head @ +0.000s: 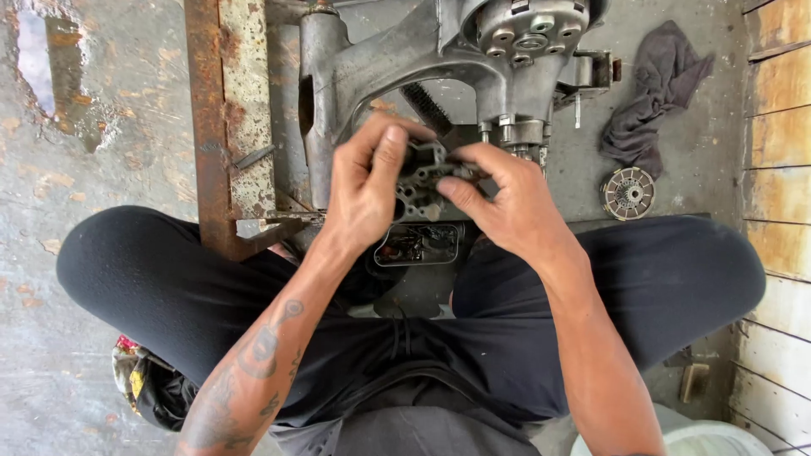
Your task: Cleaning and inspecting small mechanical components of a motorcycle engine block.
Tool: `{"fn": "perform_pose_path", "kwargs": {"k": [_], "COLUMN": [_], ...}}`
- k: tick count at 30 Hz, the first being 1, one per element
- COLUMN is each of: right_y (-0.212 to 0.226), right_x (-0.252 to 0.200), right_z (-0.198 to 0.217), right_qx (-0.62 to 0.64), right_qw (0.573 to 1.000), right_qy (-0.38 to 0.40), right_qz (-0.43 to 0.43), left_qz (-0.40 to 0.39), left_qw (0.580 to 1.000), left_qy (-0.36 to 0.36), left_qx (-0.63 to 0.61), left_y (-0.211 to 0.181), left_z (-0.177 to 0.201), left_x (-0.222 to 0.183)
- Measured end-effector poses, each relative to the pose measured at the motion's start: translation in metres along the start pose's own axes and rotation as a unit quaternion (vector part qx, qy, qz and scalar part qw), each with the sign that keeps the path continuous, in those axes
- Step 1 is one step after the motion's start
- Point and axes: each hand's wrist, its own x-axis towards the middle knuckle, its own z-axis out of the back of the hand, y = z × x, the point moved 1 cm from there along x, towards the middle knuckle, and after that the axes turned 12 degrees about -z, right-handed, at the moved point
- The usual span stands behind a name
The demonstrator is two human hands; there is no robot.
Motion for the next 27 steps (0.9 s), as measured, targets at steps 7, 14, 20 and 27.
{"fn": "perform_pose_path", "kwargs": {"k": [7,14,20,27], "right_y": [-0.026,-0.119,-0.167,-0.185], "right_x": [-0.004,0.002,0.006,0.014], "right_z": [-0.010,-0.050,-0.074,-0.091], "right_qx": [-0.203,-0.337,-0.393,-0.424], "right_qw": [0.979,0.940,0.918,0.898], "right_qy": [0.006,0.047,-0.042,-0.087], "right_qz": [-0.007,-0.026,0.042,0.078], "left_qz": [0.146,0.203,0.240,0.248], "left_qw": [0.988,0.973,0.952,0.956], "left_qy": [0.012,0.060,0.077,0.056], "left_qx": [0.046,0.095,0.173,0.146], "left_y": [0.018,0.058,0.100,0.115], "left_z": [-0.017,-0.023,-0.026,-0.021], "left_x": [-0.029,-0.059,-0.071,-0.078]}}
